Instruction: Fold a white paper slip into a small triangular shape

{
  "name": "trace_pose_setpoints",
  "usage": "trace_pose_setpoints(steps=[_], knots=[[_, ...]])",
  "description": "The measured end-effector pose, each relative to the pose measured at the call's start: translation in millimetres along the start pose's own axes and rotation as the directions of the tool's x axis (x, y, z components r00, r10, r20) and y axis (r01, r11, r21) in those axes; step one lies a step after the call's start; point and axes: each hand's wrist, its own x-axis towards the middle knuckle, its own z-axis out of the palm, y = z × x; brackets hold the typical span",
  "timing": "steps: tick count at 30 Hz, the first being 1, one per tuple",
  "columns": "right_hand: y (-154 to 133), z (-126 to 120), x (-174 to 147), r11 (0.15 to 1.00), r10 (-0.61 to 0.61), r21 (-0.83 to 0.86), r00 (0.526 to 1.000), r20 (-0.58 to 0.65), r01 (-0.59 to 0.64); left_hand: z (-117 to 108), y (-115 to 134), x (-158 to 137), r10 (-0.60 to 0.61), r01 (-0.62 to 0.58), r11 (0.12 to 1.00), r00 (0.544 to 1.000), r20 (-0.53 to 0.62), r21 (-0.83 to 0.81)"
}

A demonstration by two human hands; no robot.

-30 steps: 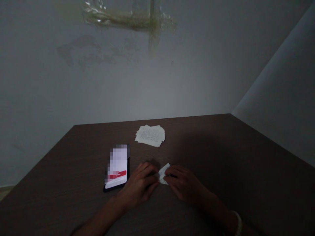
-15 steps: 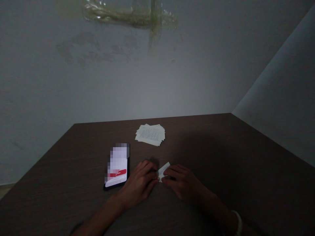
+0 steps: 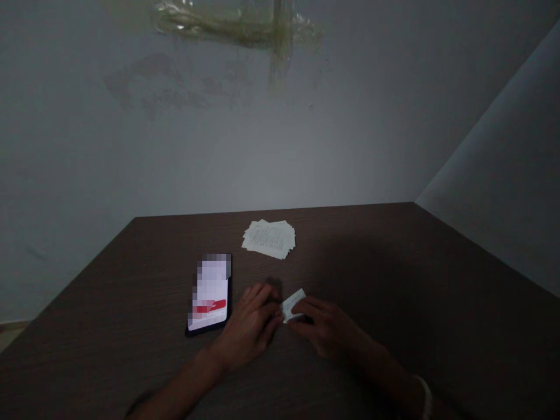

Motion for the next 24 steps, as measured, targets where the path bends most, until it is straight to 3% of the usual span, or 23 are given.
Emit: trace_pose_setpoints(steps=[24], knots=[[-2.6,-4.1,2.0,0.998,0.026,0.056,1.0,0.011,-0.027,-2.0,3.1,0.5,-0.032,0.031,0.999,0.999,-0.041,-0.038]])
